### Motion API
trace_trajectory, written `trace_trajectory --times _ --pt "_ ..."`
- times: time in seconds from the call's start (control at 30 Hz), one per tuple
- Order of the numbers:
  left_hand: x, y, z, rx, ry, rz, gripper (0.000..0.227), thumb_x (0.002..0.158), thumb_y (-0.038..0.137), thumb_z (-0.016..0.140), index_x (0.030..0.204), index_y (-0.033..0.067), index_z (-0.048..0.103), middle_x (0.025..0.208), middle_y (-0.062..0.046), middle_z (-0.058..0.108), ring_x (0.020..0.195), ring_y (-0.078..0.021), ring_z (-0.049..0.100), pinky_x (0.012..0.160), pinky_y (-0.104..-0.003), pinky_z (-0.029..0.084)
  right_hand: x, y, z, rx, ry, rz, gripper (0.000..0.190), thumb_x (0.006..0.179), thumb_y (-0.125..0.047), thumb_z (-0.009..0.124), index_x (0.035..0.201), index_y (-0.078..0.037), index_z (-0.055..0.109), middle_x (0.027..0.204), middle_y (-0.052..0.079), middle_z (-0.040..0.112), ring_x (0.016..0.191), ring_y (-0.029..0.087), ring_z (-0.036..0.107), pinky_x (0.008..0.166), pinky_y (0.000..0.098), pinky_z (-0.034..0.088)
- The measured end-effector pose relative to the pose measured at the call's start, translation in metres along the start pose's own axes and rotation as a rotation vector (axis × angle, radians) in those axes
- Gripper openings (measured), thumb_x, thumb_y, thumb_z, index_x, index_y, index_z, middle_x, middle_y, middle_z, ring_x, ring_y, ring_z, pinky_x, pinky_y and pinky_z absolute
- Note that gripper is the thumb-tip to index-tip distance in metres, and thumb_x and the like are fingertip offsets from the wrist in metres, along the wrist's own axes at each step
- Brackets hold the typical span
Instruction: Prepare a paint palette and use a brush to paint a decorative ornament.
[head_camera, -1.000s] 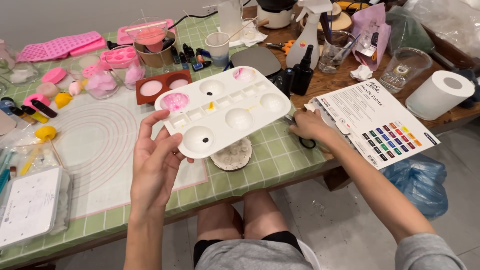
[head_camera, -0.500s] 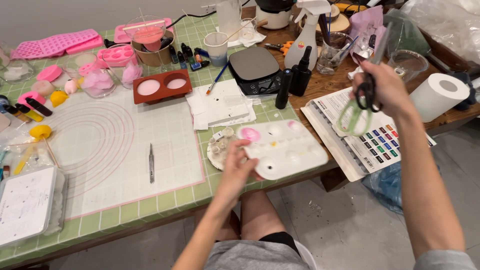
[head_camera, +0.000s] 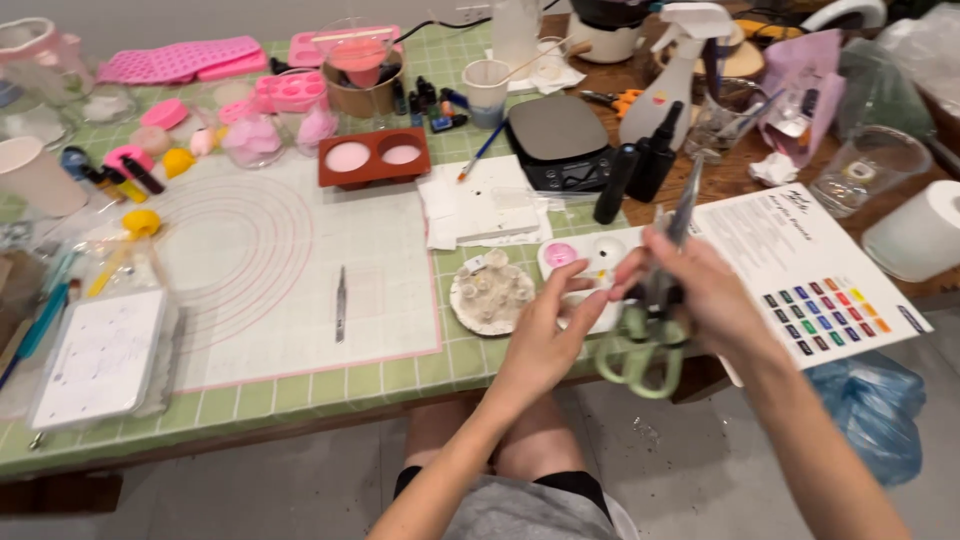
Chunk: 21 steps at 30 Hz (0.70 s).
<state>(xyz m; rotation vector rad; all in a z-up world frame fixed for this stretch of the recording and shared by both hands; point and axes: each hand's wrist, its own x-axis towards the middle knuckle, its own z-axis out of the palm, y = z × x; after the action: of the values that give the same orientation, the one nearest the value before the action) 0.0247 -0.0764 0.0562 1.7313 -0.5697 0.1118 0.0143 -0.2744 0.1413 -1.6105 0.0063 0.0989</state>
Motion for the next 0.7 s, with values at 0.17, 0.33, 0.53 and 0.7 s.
trace_trajectory --times 0.17,0.33,0.53,0.7 --pt "0.005 0.013 -0.053 -0.457 -0.182 -0.061 0.078 0.087 0.027 0.081 0.151 0.0028 0.043 0.122 -0.011 0.066 0.107 -0.0185 0.066 0.092 -0.034 0.055 0.010 0.005 0.092 0.045 -0.081 -0.165 0.043 0.109 -0.039 0.045 0.107 -0.001 0.066 0.099 0.008 0.070 0.089 0.014 0.066 0.080 0.0282 0.054" --pt "-0.015 0.006 -0.123 -0.455 -0.181 -0.171 0.082 0.082 0.030 0.086 0.148 0.0044 0.044 0.112 -0.007 0.064 0.095 -0.0145 0.064 0.080 -0.031 0.054 0.049 0.035 0.143 -0.036 -0.202 -0.300 0.041 0.111 -0.037 0.045 0.120 0.000 0.060 0.111 0.011 0.065 0.101 0.015 0.064 0.089 0.0307 0.055" --pt "-0.038 -0.037 -0.226 -0.305 0.047 -0.547 0.033 0.084 0.026 0.079 0.106 0.0028 0.072 0.076 -0.002 0.069 0.063 -0.0106 0.061 0.053 -0.030 0.049 0.046 0.030 0.165 -0.233 -0.380 -0.294 0.050 0.106 -0.033 0.047 0.149 -0.007 0.044 0.134 0.009 0.058 0.120 0.018 0.059 0.099 0.0326 0.048" --pt "-0.043 -0.096 -0.306 0.387 0.348 -0.680 0.038 0.082 0.033 0.088 0.099 0.0003 0.076 0.074 -0.009 0.064 0.060 -0.0151 0.050 0.053 -0.034 0.038 0.045 0.051 0.140 -0.204 -0.459 -0.239 0.041 0.105 -0.027 0.050 0.141 -0.008 0.056 0.123 0.008 0.069 0.114 0.016 0.064 0.094 0.0312 0.052"
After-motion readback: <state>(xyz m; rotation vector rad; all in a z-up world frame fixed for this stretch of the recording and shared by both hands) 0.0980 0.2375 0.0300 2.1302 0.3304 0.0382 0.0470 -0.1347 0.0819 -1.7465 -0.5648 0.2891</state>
